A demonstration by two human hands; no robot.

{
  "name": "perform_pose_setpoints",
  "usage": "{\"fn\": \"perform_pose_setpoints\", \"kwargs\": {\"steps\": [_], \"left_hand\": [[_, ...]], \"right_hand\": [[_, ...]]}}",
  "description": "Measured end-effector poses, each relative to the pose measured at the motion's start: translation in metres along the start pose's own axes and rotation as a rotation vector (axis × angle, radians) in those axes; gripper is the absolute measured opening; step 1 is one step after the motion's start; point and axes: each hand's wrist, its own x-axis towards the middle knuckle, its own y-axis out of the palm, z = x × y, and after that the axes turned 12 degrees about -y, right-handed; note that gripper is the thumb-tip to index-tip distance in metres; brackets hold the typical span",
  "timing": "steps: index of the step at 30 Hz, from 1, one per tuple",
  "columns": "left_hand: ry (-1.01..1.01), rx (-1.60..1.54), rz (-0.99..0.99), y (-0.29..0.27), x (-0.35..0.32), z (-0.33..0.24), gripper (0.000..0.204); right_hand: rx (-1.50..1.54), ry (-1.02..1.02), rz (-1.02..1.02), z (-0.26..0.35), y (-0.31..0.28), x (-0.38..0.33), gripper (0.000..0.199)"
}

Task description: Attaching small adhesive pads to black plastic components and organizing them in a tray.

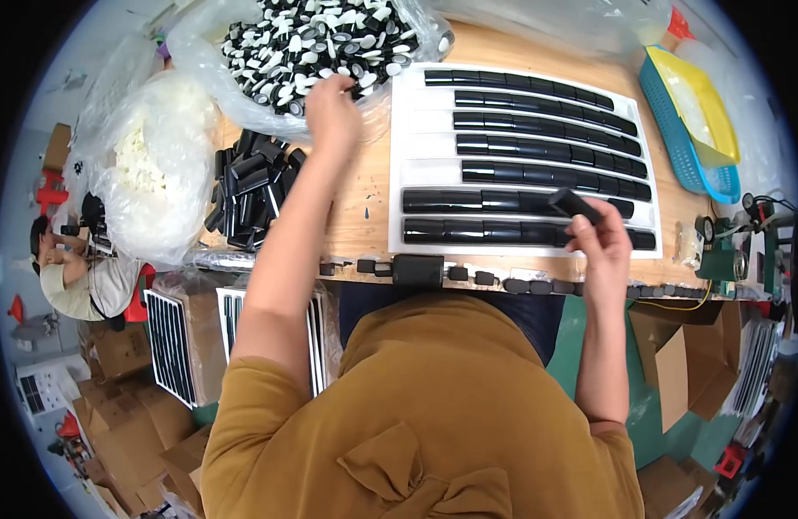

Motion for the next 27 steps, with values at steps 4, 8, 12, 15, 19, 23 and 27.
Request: {"fn": "perform_pose_setpoints", "kwargs": {"steps": [4, 8, 12, 15, 19, 23, 27], "left_hand": [[-0.11, 0.179, 0.255, 0.019, 0.025, 0.029, 0.019], [-0.265, 0.404, 0.344, 0.026, 0.027, 0.013, 0.033], [-0.29, 0.376, 0.344, 0.037, 0.03, 0.025, 0.037], [-0.19, 0.187, 0.17, 0.033, 0.023, 0.034, 0.032], [-0.153, -0.127, 0.009, 0.013, 0.012, 0.017, 0.027], [-0.408, -0.732, 0.189, -0.011, -0.01, -0.007, 0.023], [-0.649, -0.942, 0.4, -0.051, -0.043, -0.037, 0.022]], "right_hand": [[0.003, -0.021, -0.187, -0.002, -0.027, 0.008, 0.028], [-0.135, -0.173, -0.436, -0.025, -0.081, 0.026, 0.028], [-0.424, -0.045, -0.503, -0.062, -0.162, 0.043, 0.036], [-0.442, 0.038, -0.485, -0.078, -0.18, 0.049, 0.035], [-0.572, 0.022, -0.369, -0.104, -0.199, 0.053, 0.029], [-0.63, -0.11, -0.324, -0.123, -0.208, 0.054, 0.028], [-1.536, -0.055, -0.272, -0.076, -0.157, 0.047, 0.032]]}}
